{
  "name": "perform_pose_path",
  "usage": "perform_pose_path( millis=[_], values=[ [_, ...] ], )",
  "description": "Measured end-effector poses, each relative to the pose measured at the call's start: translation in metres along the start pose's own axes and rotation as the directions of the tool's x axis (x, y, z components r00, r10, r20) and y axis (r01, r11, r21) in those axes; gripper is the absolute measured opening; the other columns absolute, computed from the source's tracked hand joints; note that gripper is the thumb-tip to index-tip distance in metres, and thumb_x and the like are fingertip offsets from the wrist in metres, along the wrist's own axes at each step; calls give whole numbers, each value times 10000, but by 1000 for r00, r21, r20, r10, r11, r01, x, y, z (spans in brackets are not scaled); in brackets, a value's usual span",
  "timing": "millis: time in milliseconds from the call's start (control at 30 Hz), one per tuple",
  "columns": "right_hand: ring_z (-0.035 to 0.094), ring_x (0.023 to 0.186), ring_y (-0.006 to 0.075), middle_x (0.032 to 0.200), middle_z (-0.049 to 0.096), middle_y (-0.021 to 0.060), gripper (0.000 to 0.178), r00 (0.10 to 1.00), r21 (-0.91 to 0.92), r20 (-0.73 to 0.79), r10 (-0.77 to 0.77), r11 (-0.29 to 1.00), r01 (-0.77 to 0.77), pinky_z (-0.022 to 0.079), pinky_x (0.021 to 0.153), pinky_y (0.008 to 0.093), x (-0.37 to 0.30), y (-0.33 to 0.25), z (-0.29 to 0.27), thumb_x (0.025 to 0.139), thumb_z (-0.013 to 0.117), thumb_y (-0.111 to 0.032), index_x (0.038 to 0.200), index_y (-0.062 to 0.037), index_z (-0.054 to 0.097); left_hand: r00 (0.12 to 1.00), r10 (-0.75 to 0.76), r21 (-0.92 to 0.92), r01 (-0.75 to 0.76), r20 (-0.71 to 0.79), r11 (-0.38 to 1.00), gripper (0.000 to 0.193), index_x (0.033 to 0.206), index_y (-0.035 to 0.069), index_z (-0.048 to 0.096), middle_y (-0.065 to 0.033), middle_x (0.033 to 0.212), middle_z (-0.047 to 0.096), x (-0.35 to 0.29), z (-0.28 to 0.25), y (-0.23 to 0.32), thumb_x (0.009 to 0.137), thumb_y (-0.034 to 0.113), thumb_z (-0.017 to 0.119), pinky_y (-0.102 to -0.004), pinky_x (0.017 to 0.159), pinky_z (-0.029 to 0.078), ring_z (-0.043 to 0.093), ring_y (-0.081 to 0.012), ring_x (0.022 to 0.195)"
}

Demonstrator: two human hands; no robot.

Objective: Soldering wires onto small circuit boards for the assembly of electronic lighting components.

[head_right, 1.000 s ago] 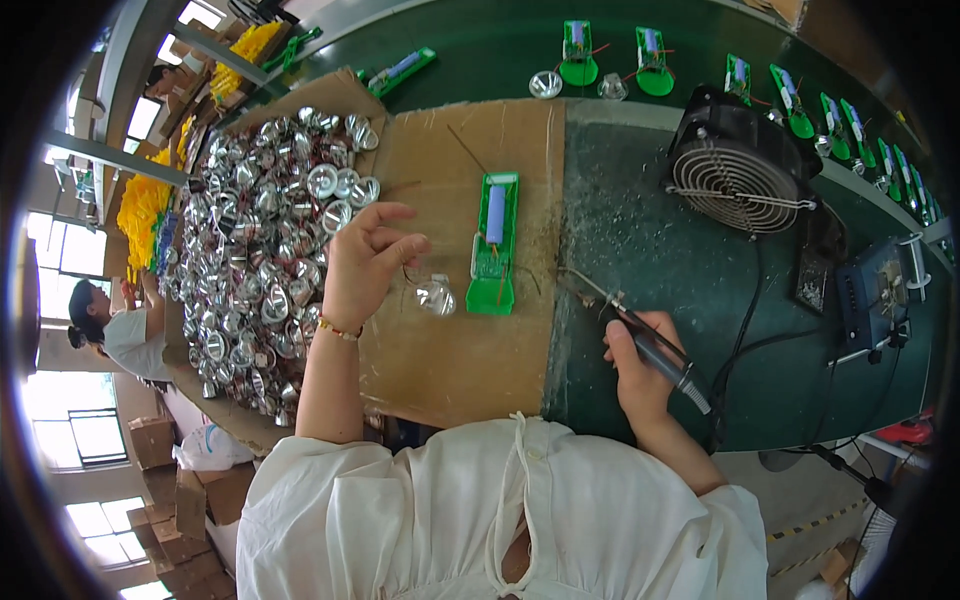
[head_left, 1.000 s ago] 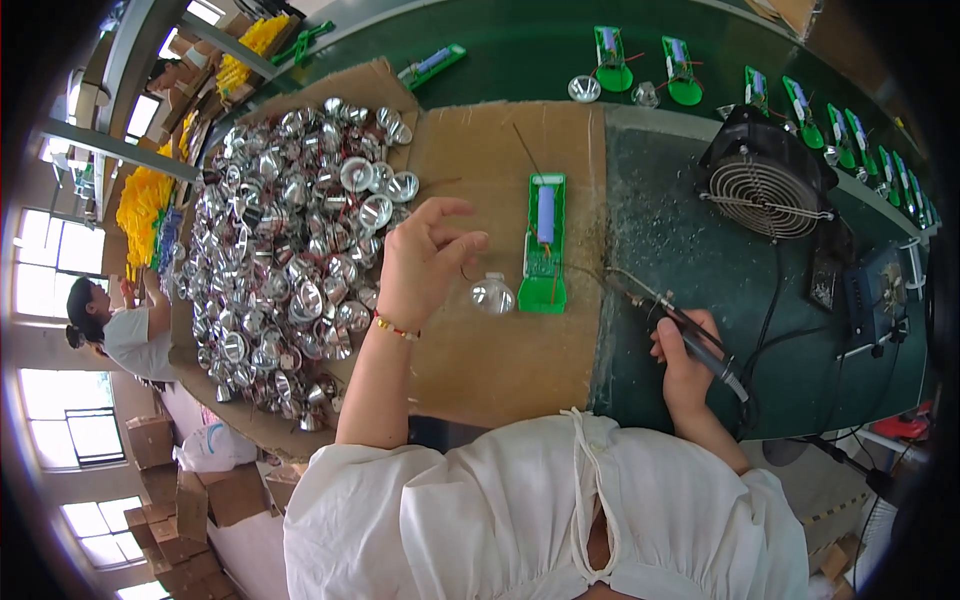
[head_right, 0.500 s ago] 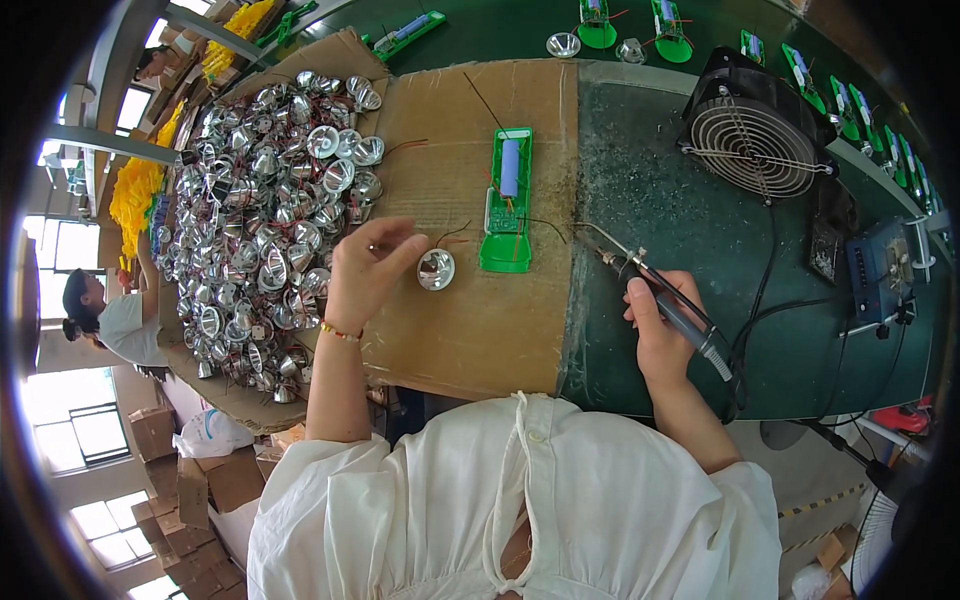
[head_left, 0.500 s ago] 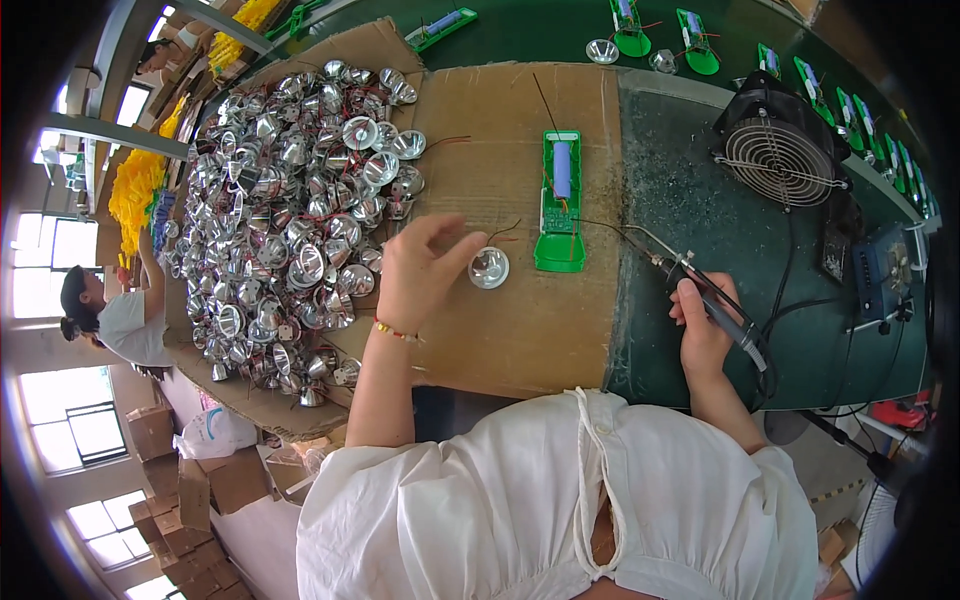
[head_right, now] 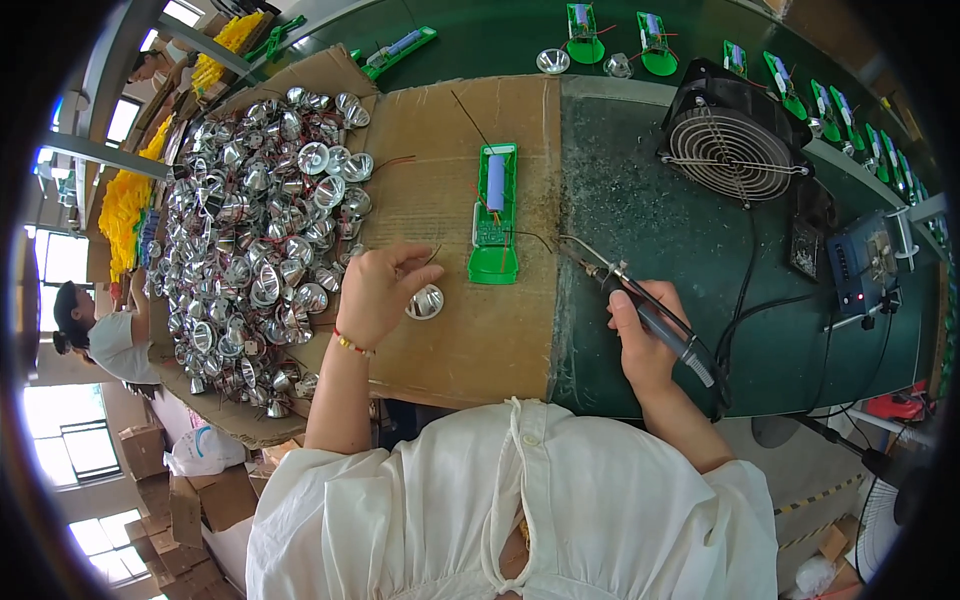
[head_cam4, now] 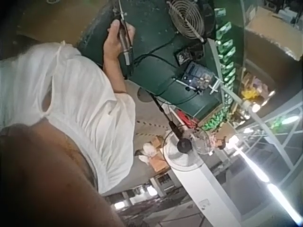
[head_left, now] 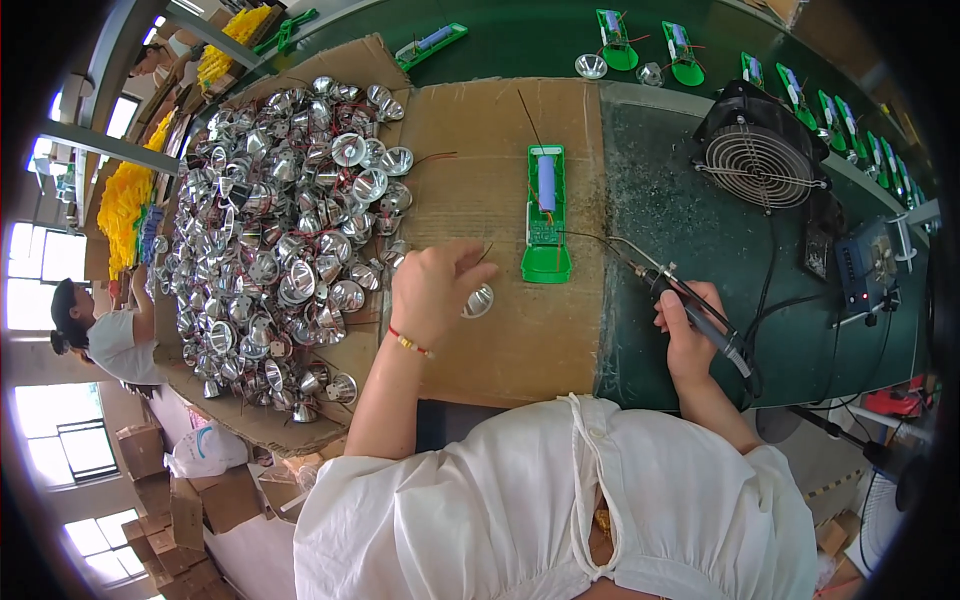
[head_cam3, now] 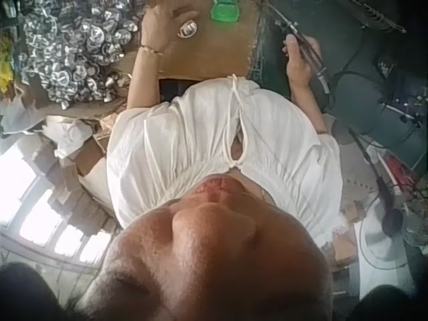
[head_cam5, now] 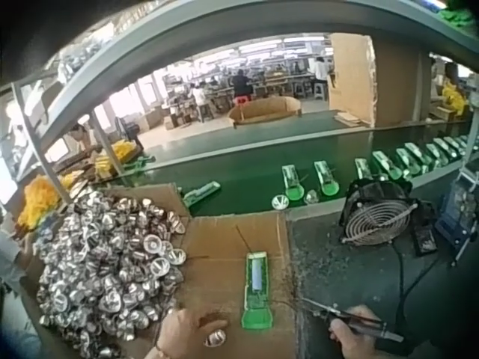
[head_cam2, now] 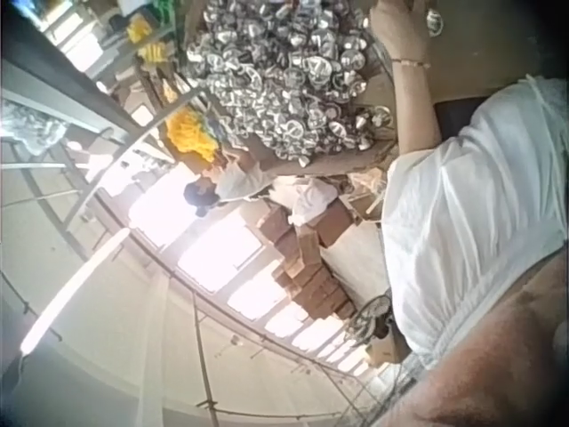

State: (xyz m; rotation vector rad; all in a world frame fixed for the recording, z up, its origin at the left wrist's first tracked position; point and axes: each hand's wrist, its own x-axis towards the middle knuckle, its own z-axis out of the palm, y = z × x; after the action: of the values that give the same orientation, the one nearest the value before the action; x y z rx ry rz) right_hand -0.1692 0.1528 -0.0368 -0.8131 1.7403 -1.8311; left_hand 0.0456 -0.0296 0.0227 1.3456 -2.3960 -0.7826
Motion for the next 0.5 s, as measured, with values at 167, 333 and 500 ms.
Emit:
perform_pose_path(
  millis=[167, 333, 500],
  values=[
    [538, 544, 87, 693, 591, 71, 191, 1000, 31, 5, 25, 999, -26, 433, 495, 206, 2, -3, 1, 814, 647, -131, 882, 5, 530, 993, 26, 266, -57, 116, 962, 194, 772, 98, 692, -111, 703, 646, 0, 3, 2, 731, 287, 675, -375, 575, 489, 619, -290, 640],
    [539, 547, 91, 715, 589, 86, 190, 1000, 16, -3, 2, 1000, -2, 436, 496, 208, -3, -9, -1, 818, 637, -120, 887, 14, 522, 999, 29, 48, -31, 45, 998, 178, 771, 74, 689, -119, 680, 647, 1, -4, 3, 715, 243, 696, -344, 563, 497, 628, -270, 597],
    [539, 549, 88, 707, 577, 74, 183, 983, -3, 163, -90, 996, 92, 432, 511, 210, -6, -25, 7, 784, 663, -75, 867, 20, 530, 997, -63, -285, 45, -54, 958, 142, 784, 18, 673, -142, 680, 655, -3, 12, 6, 719, 138, 710, -278, 552, 497, 652, -216, 597]
  ],
)
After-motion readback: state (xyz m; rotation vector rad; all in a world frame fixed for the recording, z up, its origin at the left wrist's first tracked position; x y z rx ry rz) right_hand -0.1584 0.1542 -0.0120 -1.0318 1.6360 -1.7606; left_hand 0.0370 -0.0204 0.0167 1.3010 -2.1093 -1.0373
